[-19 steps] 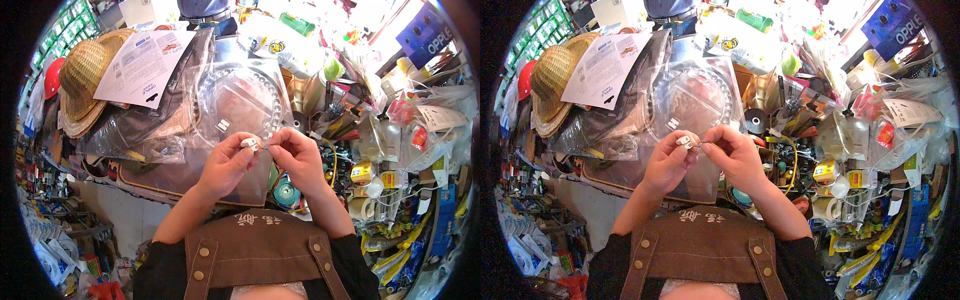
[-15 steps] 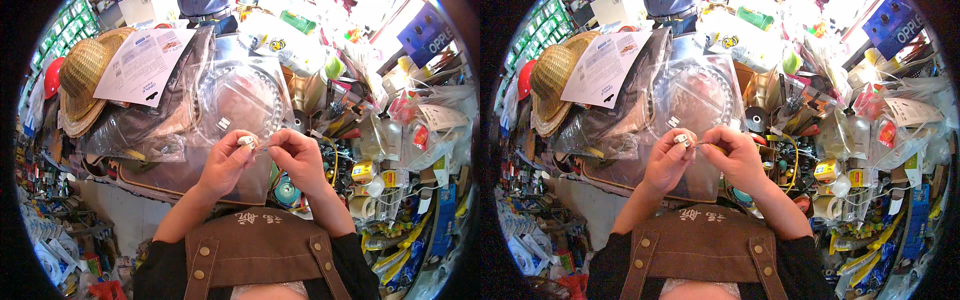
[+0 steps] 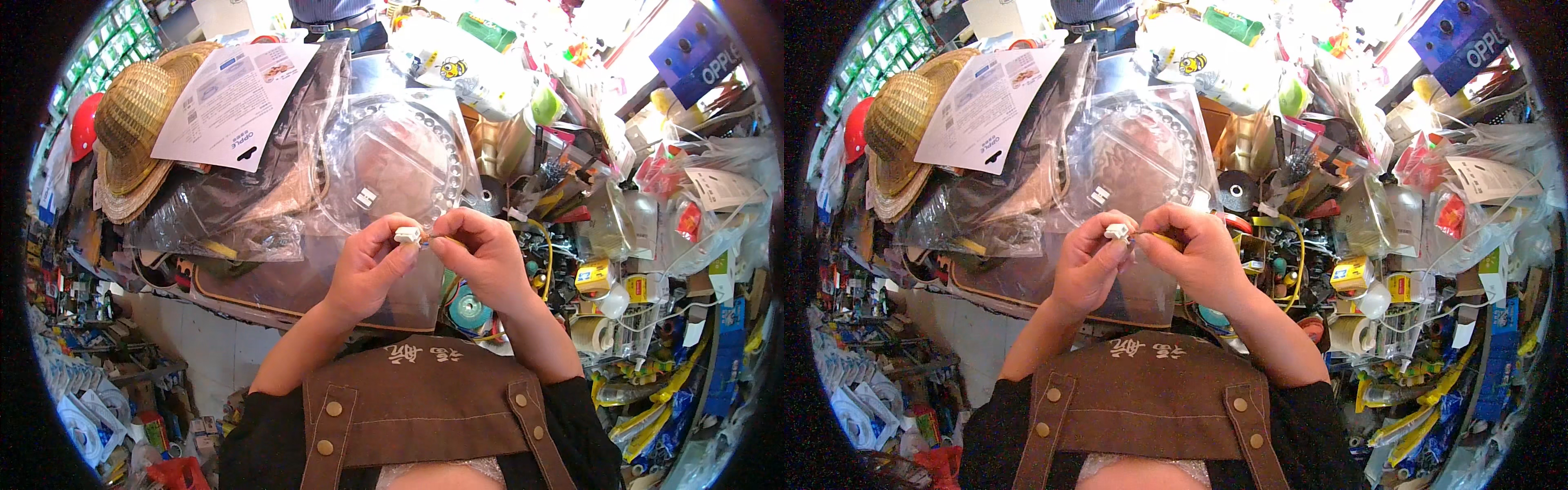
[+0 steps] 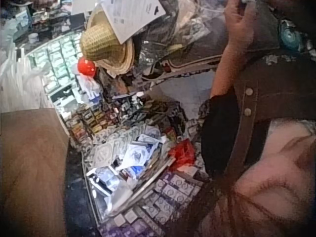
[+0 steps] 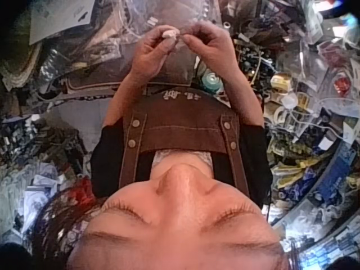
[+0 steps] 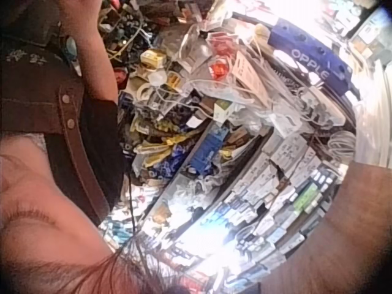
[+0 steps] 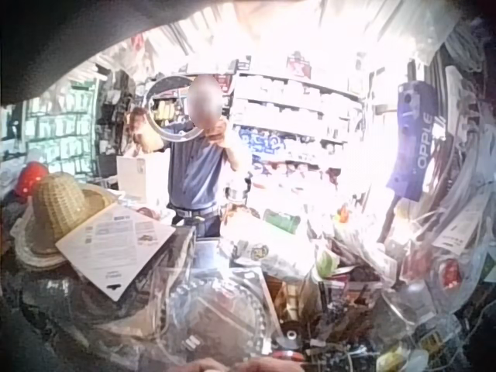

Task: The person unpacks a circular LED light ring from its packaging, removes the protective film, and connects the power cable to test the illumination. The person then disconnects the cable and places the light ring back on the counter.

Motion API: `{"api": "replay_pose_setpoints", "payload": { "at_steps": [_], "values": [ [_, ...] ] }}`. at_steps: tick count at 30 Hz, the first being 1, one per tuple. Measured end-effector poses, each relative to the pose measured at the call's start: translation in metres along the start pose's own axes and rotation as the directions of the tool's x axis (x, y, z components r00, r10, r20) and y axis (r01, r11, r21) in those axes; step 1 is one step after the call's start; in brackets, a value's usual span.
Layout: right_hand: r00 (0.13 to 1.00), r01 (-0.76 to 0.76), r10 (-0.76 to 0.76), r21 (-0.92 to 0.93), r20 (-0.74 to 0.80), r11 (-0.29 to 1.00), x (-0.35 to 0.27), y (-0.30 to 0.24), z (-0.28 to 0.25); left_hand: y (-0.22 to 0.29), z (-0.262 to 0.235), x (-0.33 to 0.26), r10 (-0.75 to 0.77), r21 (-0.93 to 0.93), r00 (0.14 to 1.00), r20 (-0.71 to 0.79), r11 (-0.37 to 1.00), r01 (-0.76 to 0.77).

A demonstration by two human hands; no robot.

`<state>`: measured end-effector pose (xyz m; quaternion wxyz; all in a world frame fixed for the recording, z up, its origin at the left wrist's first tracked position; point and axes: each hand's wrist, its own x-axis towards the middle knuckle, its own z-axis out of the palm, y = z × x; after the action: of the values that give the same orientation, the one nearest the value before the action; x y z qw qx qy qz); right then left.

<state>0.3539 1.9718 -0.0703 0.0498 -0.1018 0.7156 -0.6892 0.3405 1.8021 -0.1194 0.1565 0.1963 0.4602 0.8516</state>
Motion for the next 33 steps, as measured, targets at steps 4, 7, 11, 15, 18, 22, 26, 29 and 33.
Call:
{"api": "replay_pose_setpoints", "payload": {
  "at_steps": [4,7,11,15,18,22,26,29,33],
  "values": [
    [1.0,-0.008,0.008,-0.029,0.004,1.0,0.0,0.001,-0.002,-0.001,-0.002,0.0,0.006,0.022,1.0,0.028,1.0,-0.006],
    [1.0,0.017,-0.017,-0.072,0.002,0.997,0.001,0.004,-0.003,0.002,-0.002,0.0,0.013,0.064,0.999,0.035,0.998,-0.015],
    [0.997,0.061,-0.069,-0.154,-0.047,0.986,-0.001,0.004,0.003,0.006,0.002,0.0,0.005,0.118,1.0,-0.003,0.993,-0.005],
    [0.989,0.122,-0.14,-0.275,-0.046,0.954,-0.002,0.011,0.004,0.006,0.004,0.001,-0.002,0.19,0.999,-0.043,0.982,0.01],
    [0.988,0.111,-0.134,-0.242,-0.081,0.964,0.001,0.012,0.006,0.007,0.003,0.002,-0.022,0.261,0.997,-0.074,0.964,0.041],
    [0.989,0.055,-0.062,-0.057,-0.137,0.997,0.004,0.021,0.004,0.005,-0.004,0.01,-0.032,0.207,0.997,-0.066,0.977,0.045],
    [0.994,0.017,-0.012,0.039,-0.112,0.999,0.005,0.02,0.001,0.004,-0.005,0.01,-0.067,0.083,0.992,-0.103,0.994,0.076],
    [0.997,-0.003,0.01,0.082,-0.081,0.997,0.003,0.018,0.001,0.005,-0.001,0.009,-0.019,0.049,0.995,-0.1,0.999,0.024],
    [0.991,0.084,-0.069,0.124,-0.117,0.989,0.004,0.023,0.009,0.0,-0.006,0.01,-0.06,-0.099,0.993,-0.099,0.994,0.05]
  ]
}}
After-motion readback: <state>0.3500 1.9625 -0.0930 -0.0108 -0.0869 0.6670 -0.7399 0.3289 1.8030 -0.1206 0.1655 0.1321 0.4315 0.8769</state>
